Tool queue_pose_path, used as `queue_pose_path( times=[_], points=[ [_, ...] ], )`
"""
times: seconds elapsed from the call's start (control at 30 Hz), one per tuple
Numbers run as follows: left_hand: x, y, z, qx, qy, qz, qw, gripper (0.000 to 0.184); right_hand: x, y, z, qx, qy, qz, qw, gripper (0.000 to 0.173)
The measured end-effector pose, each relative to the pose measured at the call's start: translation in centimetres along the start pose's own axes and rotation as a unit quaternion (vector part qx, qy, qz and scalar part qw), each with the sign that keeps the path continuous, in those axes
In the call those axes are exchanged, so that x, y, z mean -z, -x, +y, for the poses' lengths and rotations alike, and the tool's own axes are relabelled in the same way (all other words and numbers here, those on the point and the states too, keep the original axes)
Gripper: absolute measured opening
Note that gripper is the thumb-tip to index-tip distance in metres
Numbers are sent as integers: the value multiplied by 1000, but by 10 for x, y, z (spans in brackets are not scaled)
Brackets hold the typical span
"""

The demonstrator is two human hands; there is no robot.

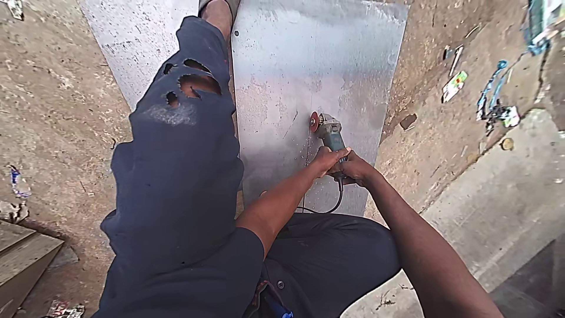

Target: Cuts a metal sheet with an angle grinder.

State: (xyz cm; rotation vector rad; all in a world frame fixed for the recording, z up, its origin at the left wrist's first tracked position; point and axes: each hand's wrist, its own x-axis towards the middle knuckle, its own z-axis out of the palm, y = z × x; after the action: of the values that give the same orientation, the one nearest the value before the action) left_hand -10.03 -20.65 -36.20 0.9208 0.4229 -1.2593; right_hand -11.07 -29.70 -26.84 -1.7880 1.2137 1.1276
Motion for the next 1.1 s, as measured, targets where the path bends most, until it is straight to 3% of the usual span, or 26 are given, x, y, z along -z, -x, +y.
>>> queue_pose_path(
  times=[0.67,1.1],
  points=[
    [1,-6,-5,-17,4,8,1000,72,0,-3,-1,-8,-8,4,1000,60],
    [1,-6,-3,-16,6,3,1000,64,0,-3,-2,-6,-8,2,1000,60]
  ],
)
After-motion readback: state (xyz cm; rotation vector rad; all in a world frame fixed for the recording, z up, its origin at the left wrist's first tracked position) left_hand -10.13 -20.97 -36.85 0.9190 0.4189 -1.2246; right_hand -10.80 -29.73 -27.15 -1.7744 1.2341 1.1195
